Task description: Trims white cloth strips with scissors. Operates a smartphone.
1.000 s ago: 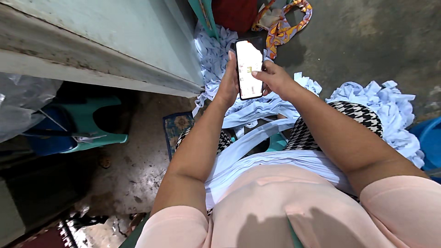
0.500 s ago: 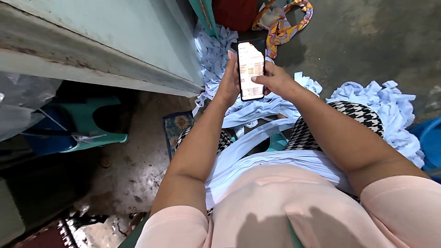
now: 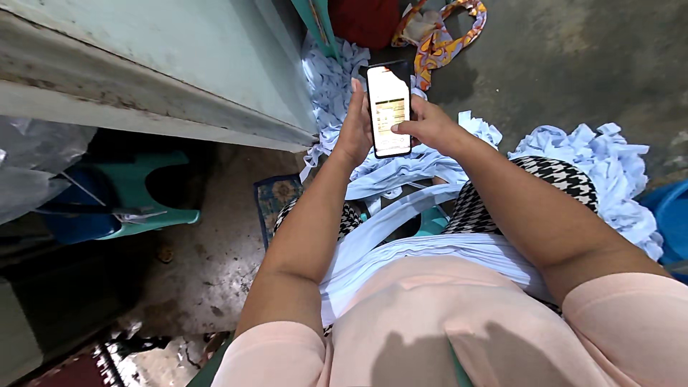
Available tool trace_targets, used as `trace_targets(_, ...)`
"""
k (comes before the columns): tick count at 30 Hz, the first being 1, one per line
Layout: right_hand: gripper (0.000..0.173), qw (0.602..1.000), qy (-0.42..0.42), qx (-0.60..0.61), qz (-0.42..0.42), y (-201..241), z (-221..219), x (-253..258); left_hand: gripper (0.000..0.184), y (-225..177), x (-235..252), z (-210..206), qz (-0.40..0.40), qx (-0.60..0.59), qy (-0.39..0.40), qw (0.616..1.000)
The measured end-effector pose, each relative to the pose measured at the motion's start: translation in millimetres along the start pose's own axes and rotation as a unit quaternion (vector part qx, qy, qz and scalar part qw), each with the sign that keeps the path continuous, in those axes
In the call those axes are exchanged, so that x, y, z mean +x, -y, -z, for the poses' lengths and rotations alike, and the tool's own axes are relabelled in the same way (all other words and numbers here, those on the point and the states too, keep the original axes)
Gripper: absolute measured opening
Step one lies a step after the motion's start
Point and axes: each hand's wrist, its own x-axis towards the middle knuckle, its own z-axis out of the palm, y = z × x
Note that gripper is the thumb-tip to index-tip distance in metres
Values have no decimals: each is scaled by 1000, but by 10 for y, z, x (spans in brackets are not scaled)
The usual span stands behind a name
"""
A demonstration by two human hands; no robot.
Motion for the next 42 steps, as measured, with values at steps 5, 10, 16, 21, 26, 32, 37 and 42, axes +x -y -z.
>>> trace_targets(5,52,1000,1,-1,-2,-10,5,9,87,-10,-7,-2,4,5,1,1000)
trace_targets(10,54,1000,-1,-6,-9,5,-2,-2,86,-23,-21,-8,8,5,6,1000)
trace_targets(16,56,1000,2,-6,-3,-14,1,8,87,2,-11,0,4,7,5,1000)
trace_targets(21,56,1000,1,-2,-2,-20,5,7,87,1,-3,-4,10,10,0,1000)
trace_targets(26,56,1000,4,-2,0,-22,11,9,87,6,1,-3,7,12,2,1000)
trace_targets(32,56,1000,0,-2,-9,-2,4,-1,86,11,-2,-4,3,5,4,1000)
trace_targets(37,57,1000,0,-1,-8,-11,5,8,87,13,1,5,0,2,11,1000)
trace_targets(42,57,1000,-3,-8,-11,12,1,-2,86,-9,-20,-20,5,-1,5,1000)
